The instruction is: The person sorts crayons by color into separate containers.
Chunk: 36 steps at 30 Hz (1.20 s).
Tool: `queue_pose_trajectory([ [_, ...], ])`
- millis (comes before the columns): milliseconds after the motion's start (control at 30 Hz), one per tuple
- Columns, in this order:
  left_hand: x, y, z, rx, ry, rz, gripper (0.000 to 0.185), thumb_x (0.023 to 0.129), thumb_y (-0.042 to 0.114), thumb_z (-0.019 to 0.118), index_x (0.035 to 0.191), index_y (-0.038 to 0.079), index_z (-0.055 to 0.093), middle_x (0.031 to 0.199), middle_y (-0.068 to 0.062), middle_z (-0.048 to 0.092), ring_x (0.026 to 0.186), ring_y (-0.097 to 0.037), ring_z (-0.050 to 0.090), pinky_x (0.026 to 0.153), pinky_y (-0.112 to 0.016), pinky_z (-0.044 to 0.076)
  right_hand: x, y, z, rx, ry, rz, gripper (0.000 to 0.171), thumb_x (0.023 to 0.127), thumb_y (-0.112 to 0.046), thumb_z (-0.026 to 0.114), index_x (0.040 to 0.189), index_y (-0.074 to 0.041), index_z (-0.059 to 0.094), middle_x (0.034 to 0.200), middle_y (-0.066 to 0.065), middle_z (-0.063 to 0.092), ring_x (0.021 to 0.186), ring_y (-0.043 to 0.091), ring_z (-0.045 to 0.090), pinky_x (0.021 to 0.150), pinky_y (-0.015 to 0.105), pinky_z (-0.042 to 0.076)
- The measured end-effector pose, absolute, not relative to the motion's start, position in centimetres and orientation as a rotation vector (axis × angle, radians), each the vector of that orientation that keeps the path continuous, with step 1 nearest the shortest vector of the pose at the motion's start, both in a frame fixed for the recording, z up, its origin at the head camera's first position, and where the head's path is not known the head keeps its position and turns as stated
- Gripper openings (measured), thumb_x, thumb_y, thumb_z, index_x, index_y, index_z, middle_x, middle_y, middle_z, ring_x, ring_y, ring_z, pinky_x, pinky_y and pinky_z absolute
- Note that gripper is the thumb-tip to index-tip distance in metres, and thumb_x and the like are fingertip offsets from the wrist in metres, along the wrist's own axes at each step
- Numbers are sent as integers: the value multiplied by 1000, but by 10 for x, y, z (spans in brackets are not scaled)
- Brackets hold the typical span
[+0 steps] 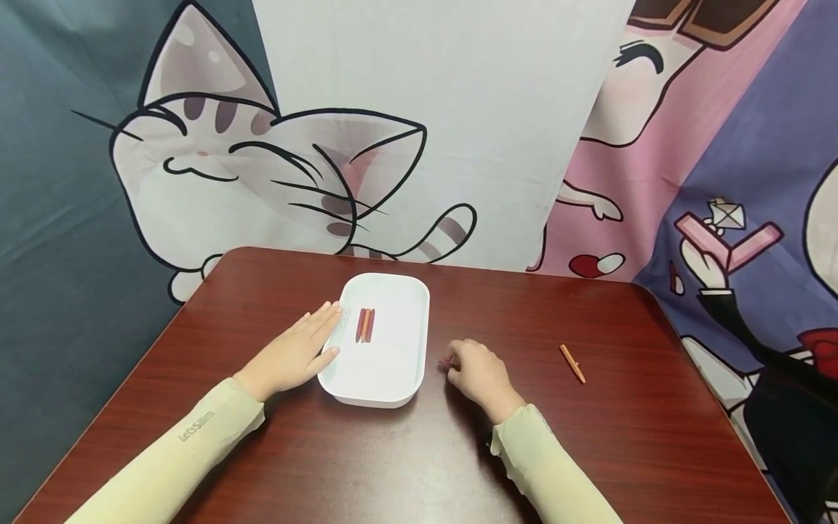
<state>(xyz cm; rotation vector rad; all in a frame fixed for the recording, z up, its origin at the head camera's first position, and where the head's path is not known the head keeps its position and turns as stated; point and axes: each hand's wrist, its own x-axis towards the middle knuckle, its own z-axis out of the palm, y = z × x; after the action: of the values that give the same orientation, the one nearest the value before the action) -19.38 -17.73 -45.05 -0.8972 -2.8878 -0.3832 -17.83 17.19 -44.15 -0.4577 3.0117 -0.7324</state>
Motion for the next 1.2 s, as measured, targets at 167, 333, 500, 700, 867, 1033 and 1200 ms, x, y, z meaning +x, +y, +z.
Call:
queue_pose_trajectory([
  [167, -194, -178, -450, -903, -2882, -383, 72, 104, 41, 49, 157, -4, 30, 164, -17, 28, 153, -32, 22, 121, -52, 25, -184, 176, -439, -343, 2974, -1046, 15, 81, 1, 73, 92, -9, 72, 83, 0, 69, 76, 16, 66, 72, 37, 55],
  [333, -195, -179, -451, -901, -2875, -387, 72, 104, 42, 48, 157, -4, 30, 164, -17, 28, 153, -32, 22, 122, -52, 24, -186, 176, -432, -227, 2834, -1390, 17, 84, 3, 69, 100, -1, 72, 82, 6, 69, 74, 18, 65, 65, 29, 55],
  [500, -196, -179, -452, -908, -2868, -390, 71, 104, 41, 48, 156, -4, 30, 164, -17, 28, 153, -32, 22, 121, -53, 25, -190, 172, -424, -24, 2534, -1742, 25, 88, 1, 65, 112, 6, 68, 92, 13, 69, 75, 15, 66, 64, 27, 59],
  [700, -195, -178, -452, -902, -2872, -396, 71, 104, 40, 48, 156, -4, 31, 164, -17, 29, 153, -32, 23, 121, -53, 25, -194, 168, -417, 98, 2263, -1952, 31, 93, -4, 64, 121, 10, 61, 96, 11, 70, 78, 19, 69, 69, 30, 61],
  [867, -193, -176, -452, -898, -2884, -391, 71, 104, 41, 49, 157, -4, 31, 164, -17, 29, 153, -31, 23, 121, -52, 25, -193, 164, -408, 67, 2153, -2015, 32, 96, -8, 64, 123, 9, 59, 97, 10, 70, 77, 19, 69, 71, 31, 61],
  [1033, -191, -175, -452, -896, -2883, -377, 71, 104, 41, 49, 156, -3, 32, 163, -16, 31, 152, -32, 25, 121, -53, 27, -195, 152, -404, 46, 2022, -2097, 31, 96, -8, 64, 122, 8, 60, 97, 11, 69, 75, 18, 69, 71, 32, 62],
  [1200, -191, -176, -448, -878, -2895, -362, 71, 104, 42, 48, 157, -2, 32, 164, -15, 30, 153, -30, 24, 122, -51, 25, -204, 132, -395, -9, 1865, -2194, 20, 97, -6, 62, 116, 1, 62, 96, 10, 68, 74, 17, 66, 74, 31, 61],
])
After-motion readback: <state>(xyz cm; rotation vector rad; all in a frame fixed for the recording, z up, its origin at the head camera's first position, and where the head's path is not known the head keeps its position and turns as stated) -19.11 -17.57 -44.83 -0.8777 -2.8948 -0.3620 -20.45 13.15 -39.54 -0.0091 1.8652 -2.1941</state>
